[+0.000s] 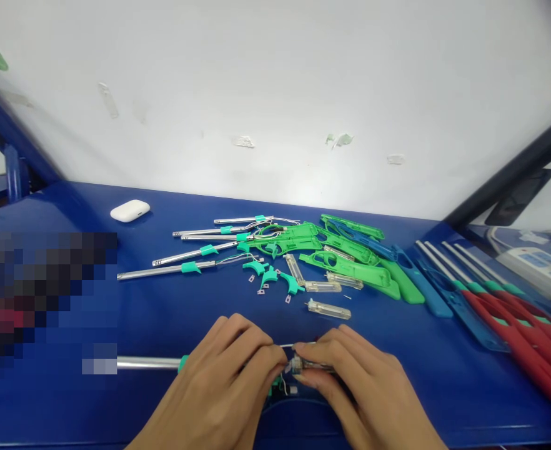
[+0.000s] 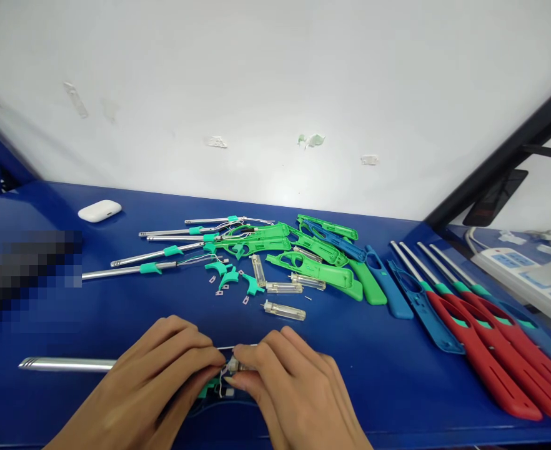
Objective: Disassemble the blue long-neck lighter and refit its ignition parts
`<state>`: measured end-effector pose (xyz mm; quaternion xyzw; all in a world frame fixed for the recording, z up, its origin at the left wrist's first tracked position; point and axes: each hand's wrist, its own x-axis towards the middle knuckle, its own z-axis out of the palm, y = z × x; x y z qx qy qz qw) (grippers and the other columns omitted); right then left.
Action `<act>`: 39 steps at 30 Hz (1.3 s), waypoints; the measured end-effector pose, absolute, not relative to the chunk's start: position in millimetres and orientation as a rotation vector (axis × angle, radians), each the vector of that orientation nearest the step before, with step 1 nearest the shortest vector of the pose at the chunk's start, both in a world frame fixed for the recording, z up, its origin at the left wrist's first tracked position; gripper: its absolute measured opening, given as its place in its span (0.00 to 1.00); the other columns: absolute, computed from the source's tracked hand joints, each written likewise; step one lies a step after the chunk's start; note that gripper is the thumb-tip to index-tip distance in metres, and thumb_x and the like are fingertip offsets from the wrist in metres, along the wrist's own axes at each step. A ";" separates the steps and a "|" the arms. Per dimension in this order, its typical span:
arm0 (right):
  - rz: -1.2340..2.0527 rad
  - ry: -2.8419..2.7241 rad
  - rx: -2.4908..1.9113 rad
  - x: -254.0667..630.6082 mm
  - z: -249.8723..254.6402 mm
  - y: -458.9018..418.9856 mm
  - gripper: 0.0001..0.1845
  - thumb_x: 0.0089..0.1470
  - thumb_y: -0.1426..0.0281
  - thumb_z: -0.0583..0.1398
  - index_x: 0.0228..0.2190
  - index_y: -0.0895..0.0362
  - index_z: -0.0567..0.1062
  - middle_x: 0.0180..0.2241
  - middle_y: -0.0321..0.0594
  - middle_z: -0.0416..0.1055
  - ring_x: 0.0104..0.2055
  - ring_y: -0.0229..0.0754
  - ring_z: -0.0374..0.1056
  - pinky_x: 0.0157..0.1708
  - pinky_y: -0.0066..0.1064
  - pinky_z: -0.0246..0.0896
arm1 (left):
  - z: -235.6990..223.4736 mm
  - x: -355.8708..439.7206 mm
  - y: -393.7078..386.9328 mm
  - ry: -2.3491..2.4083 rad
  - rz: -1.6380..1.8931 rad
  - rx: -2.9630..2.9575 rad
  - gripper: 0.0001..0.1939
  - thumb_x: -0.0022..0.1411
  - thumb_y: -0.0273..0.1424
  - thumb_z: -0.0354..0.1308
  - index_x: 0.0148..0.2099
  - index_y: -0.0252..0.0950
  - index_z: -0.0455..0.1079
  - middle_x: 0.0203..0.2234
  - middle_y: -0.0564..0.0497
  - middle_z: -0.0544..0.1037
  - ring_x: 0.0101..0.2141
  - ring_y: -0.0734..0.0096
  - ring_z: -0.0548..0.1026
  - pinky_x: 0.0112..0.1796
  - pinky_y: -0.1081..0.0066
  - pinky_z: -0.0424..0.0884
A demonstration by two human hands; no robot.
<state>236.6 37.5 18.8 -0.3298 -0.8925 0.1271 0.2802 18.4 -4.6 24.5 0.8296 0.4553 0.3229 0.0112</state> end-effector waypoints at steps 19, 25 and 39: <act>0.308 -2.297 -0.908 236.1 18.3 35.9 0.07 0.72 0.62 0.57 0.44 0.48 0.75 0.33 0.29 0.78 0.33 0.37 0.76 0.35 0.29 0.70 | 20.6 13.4 -0.9 1.391 1.111 2.599 0.14 0.73 0.19 0.48 0.43 0.37 0.74 0.37 0.57 0.80 0.38 0.71 0.71 0.45 0.69 0.70; 0.184 -2.257 -0.938 238.1 20.6 36.0 0.12 0.72 0.60 0.56 0.43 0.49 0.79 0.38 0.36 0.77 0.35 0.36 0.77 0.34 0.26 0.74 | 20.9 12.1 -12.4 1.523 1.191 2.530 0.12 0.74 0.22 0.51 0.51 0.39 0.72 0.43 0.52 0.77 0.46 0.69 0.71 0.48 0.70 0.71; 0.129 -2.360 -0.959 243.6 21.2 33.4 0.14 0.72 0.59 0.55 0.50 0.45 0.78 0.40 0.36 0.78 0.39 0.40 0.79 0.34 0.30 0.79 | 7.7 3.2 -24.1 1.527 1.127 2.557 0.16 0.73 0.20 0.49 0.54 0.40 0.72 0.42 0.50 0.75 0.40 0.69 0.71 0.41 0.72 0.74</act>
